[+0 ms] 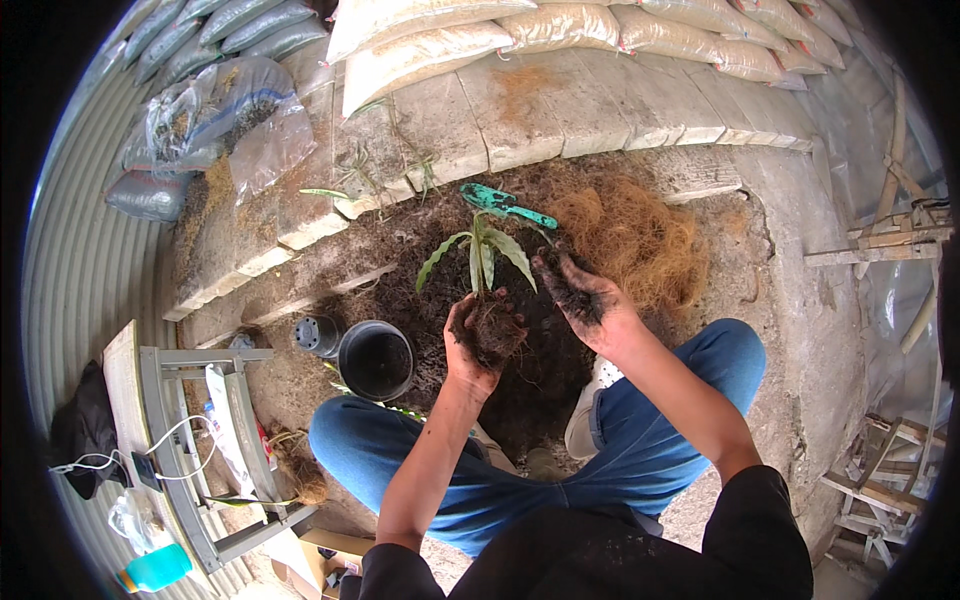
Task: The person sits on the ground and packs soil around the roots of a small plant by hand. They repeatedly scoop soil from a pile and press it into the root ball to form a compact mass, preparing the plant for transplanting.
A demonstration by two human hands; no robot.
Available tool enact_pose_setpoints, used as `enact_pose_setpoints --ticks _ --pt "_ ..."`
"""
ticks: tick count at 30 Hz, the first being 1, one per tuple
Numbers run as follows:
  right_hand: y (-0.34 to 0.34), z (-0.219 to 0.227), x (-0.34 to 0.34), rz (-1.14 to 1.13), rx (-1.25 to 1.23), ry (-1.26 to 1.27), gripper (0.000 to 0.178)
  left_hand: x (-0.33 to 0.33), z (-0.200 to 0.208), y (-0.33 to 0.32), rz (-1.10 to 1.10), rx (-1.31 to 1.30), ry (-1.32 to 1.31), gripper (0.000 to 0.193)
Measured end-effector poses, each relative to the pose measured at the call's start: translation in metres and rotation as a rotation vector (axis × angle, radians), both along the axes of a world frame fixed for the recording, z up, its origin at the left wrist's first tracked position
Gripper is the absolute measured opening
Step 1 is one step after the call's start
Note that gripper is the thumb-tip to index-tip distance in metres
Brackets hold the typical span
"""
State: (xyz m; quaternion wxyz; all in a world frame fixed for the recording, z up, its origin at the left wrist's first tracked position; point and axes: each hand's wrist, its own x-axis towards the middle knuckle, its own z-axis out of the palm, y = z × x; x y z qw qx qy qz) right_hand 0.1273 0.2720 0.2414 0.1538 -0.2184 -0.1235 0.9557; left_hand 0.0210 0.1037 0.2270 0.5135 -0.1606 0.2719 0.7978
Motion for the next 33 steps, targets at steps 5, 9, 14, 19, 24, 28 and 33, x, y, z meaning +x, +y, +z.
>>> enact_pose_setpoints --ticks 5,9,14,19,24,28,33 --pt "-0.005 0.008 -0.001 0.117 0.113 0.12 0.055 0.0 0.004 -0.001 0.01 -0.006 0.004 0.042" --pt "-0.008 0.013 0.0 0.164 0.092 0.15 0.058 0.0 0.011 0.0 0.036 -0.044 -0.033 0.042" --pt "-0.013 0.033 0.0 0.173 0.081 0.131 0.061 0.001 0.011 -0.001 0.035 -0.04 -0.037 0.041" --pt "-0.014 0.034 0.003 0.217 0.281 -0.012 0.062 -0.001 0.0 -0.003 0.011 -0.014 -0.013 0.04" --pt "-0.014 0.031 0.002 0.207 0.178 0.097 0.062 -0.002 -0.006 -0.004 0.006 -0.009 -0.011 0.039" --pt "-0.017 0.037 0.0 0.205 0.231 0.164 0.06 0.001 0.005 0.0 0.067 -0.082 -0.03 0.039" --pt "-0.013 0.023 -0.002 0.098 0.089 0.121 0.052 0.0 0.0 -0.003 0.026 -0.039 -0.009 0.036"
